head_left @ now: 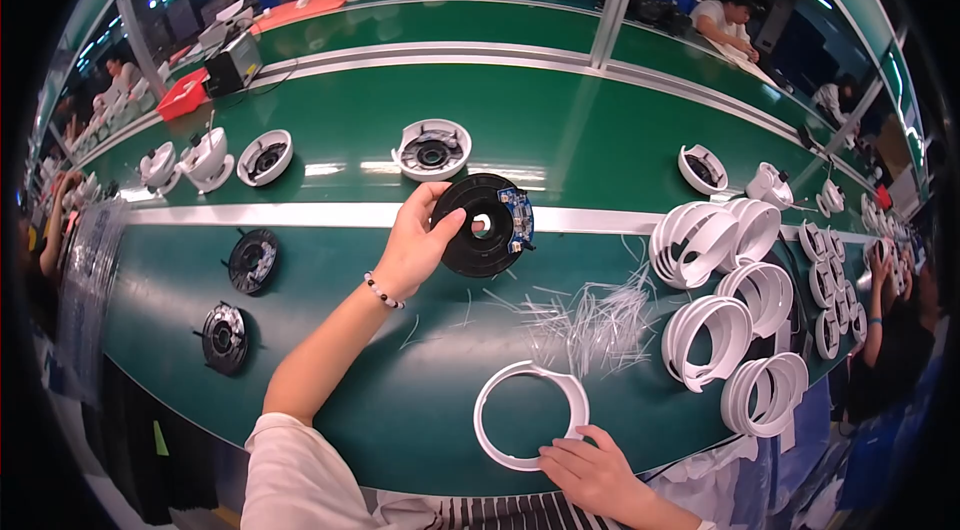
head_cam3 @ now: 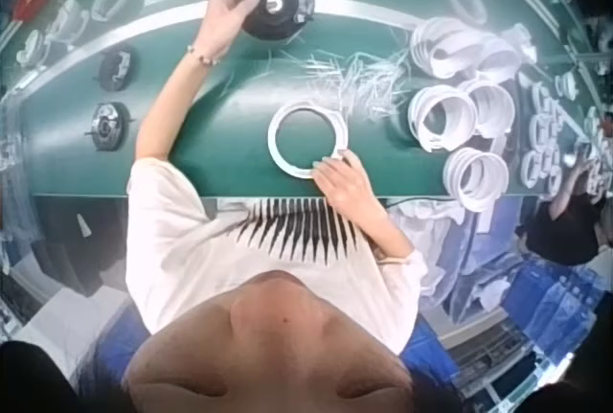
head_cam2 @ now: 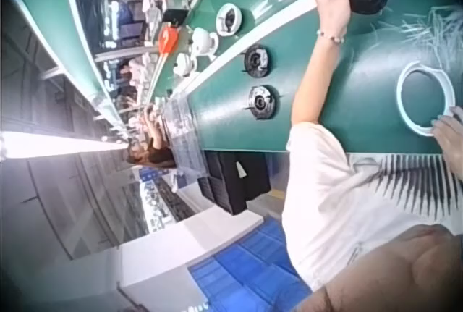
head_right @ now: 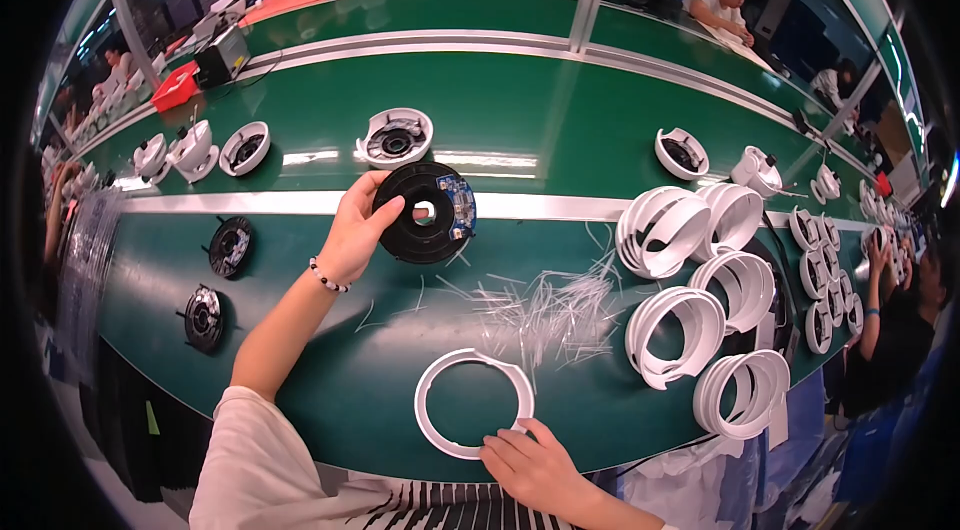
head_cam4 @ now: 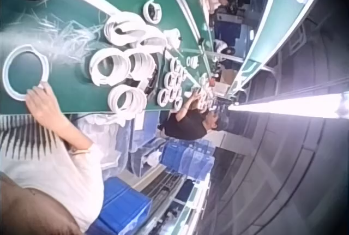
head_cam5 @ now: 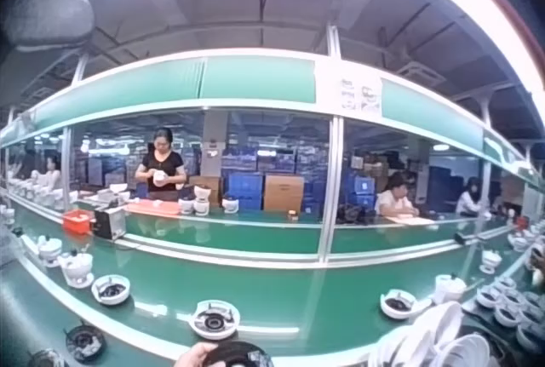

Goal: Assembling circular plastic housings with electronic circuit boards on a factory assembly line.

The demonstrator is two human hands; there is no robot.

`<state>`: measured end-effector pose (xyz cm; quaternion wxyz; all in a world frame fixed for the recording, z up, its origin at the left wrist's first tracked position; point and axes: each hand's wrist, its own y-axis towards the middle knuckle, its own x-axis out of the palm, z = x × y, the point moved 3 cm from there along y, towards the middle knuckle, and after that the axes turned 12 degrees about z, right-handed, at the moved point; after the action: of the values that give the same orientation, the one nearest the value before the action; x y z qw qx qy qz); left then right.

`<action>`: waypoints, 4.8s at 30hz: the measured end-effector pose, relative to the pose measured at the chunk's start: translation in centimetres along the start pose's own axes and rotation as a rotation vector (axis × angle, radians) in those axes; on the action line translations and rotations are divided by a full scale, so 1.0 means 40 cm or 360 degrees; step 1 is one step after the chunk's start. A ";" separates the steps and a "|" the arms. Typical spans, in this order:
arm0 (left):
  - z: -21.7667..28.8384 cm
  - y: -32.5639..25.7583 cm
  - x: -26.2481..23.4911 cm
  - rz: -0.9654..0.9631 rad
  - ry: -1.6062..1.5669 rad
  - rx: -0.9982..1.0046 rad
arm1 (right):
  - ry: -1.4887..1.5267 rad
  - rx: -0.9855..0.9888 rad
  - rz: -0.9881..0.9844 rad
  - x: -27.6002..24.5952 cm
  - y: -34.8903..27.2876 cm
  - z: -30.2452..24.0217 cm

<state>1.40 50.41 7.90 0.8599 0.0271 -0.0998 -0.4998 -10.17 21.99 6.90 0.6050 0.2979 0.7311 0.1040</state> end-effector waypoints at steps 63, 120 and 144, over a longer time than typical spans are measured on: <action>-0.050 -0.198 0.084 -0.0506 -0.1190 -0.1362 | 0.0786 0.0750 0.0715 0.077 0.258 0.150; -0.316 0.526 0.991 -0.0107 0.0615 -0.0356 | 0.0457 -0.0019 0.1396 -0.057 0.148 0.177; 0.323 -0.913 0.292 -0.2831 -0.0430 -0.0130 | 0.0214 -0.0507 0.0590 -0.023 0.121 -0.068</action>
<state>-26.75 22.78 16.88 0.1367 0.0047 -0.1245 -0.9828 -11.16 25.92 10.81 0.5648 0.3202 0.6769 0.3467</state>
